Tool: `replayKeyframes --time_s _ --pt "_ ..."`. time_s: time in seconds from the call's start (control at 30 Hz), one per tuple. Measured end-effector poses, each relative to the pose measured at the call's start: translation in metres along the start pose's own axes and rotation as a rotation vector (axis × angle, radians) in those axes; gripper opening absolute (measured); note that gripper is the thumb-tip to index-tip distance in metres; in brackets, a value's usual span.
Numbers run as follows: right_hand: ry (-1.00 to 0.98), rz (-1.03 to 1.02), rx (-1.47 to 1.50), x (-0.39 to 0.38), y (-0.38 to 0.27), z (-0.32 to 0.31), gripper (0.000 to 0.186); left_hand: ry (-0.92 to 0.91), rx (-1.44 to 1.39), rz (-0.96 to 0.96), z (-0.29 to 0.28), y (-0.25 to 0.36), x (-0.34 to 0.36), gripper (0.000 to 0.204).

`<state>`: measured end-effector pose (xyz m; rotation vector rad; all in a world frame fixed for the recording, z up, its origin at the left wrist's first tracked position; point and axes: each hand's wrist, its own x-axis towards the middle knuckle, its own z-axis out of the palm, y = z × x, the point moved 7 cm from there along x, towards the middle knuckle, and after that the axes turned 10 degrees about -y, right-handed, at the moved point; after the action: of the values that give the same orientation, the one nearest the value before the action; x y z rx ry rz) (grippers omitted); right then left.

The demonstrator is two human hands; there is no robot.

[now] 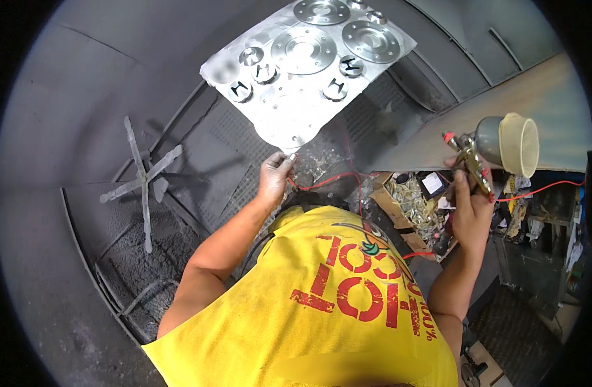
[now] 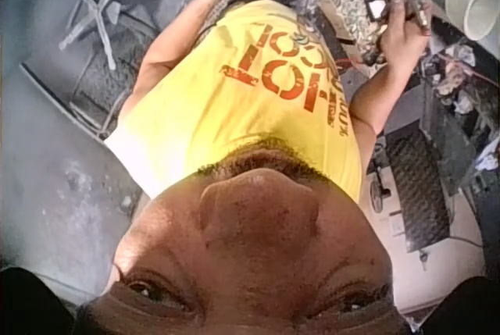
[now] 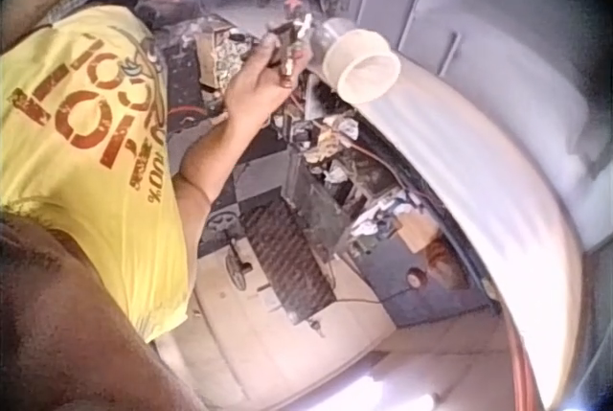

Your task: The recorder uses a spray gun to apply a silver finish to metal flanges on a workshop table.

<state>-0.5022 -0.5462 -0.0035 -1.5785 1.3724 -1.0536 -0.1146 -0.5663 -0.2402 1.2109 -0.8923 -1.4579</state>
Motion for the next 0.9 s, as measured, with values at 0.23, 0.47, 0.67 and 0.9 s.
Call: replayKeyframes --time_s 0.23,0.47,0.67,0.9 --pt "-0.147 0.028 -0.126 -0.005 0.004 0.013 0.034 -0.099 -0.038 -0.197 -0.016 -0.036 -0.023 0.019" --pt "-0.561 0.205 0.07 -0.036 -0.004 0.041 0.025 -0.375 0.354 -0.455 0.001 -0.078 -0.057 0.023" --pt "-0.352 0.017 -0.226 -0.01 0.005 0.023 0.031 -0.441 0.513 -0.474 0.006 -0.078 -0.053 0.028" --pt "0.008 0.048 -0.163 0.021 0.023 -0.032 0.03 -0.44 0.639 -0.422 -0.01 -0.084 -0.045 0.026"
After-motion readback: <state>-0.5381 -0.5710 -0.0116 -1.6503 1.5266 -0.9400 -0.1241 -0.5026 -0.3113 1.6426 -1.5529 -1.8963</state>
